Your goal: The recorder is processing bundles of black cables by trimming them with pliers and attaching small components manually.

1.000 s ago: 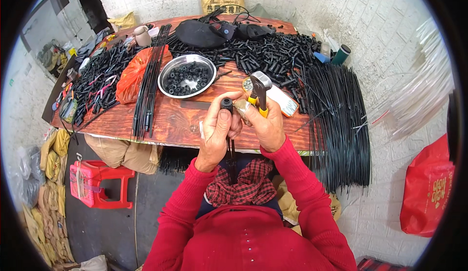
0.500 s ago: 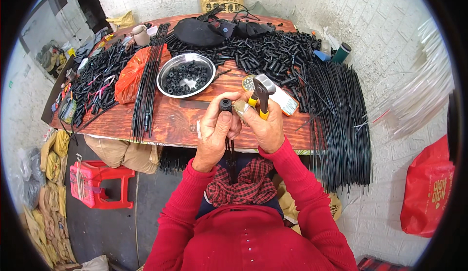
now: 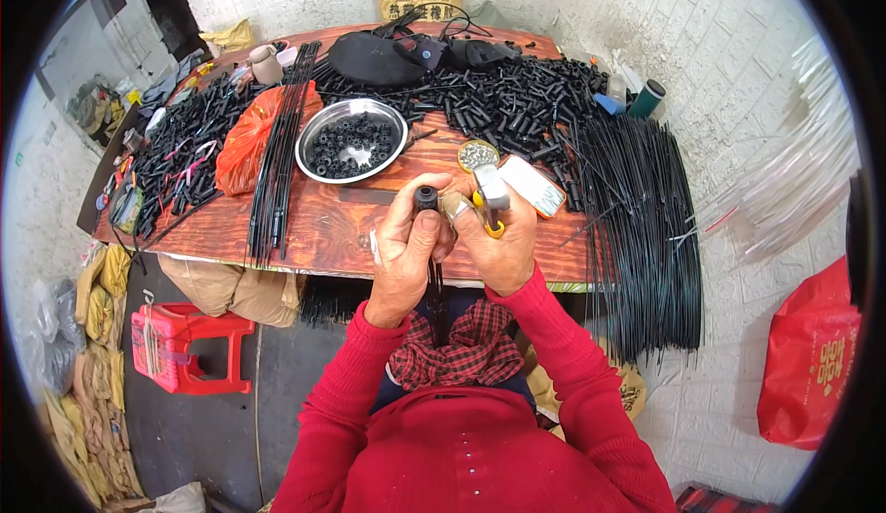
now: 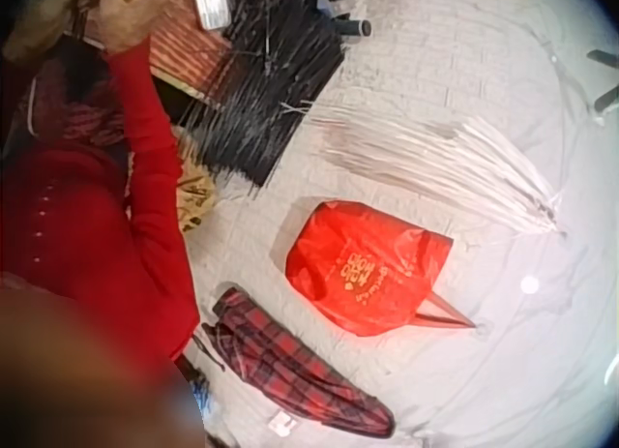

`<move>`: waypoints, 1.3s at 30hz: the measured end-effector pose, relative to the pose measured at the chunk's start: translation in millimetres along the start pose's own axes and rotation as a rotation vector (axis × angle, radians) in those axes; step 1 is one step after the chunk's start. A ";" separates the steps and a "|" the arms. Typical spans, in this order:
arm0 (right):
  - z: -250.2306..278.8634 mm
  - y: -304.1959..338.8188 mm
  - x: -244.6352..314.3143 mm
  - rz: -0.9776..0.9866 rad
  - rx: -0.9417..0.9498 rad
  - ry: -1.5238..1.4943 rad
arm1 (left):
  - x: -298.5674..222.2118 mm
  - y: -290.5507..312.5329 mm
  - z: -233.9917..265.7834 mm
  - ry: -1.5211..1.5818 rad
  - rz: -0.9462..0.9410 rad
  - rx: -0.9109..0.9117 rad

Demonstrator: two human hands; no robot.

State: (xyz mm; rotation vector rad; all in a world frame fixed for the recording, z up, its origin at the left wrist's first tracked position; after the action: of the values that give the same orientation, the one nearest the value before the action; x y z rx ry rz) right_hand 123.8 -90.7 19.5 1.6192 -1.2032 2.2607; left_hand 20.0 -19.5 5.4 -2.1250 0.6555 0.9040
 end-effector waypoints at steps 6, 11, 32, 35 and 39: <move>3.3 -3.1 5.7 -0.151 0.079 -0.235 | -0.3 0.8 -1.5 0.008 -0.009 -0.003; 4.9 -6.0 10.8 -0.185 0.187 -0.416 | 1.3 0.7 -2.0 0.049 -0.001 0.024; 1.4 -5.0 8.4 -0.079 0.051 -0.111 | 1.2 0.7 -2.8 -0.042 -0.021 -0.056; 3.9 -11.5 29.2 0.309 -0.024 0.396 | 0.5 -0.1 0.5 -0.083 0.021 -0.065; 9.7 -15.0 17.8 -0.029 0.138 0.168 | 5.8 -4.7 7.9 0.100 0.003 0.055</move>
State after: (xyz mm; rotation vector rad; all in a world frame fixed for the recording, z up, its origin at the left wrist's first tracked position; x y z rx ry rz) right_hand 131.1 -92.9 43.5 1.4424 -0.9988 2.4533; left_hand 23.7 -11.6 -0.9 -2.1311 0.7259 0.7762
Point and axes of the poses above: each hand's wrist, its own y-axis away from the middle knuckle, its own z-axis out of the back of the hand, x = y × z, the point moved 2 cm from there along -y, towards the middle knuckle, and after that the axes turned 4 degrees about y, right-handed, at the moved point
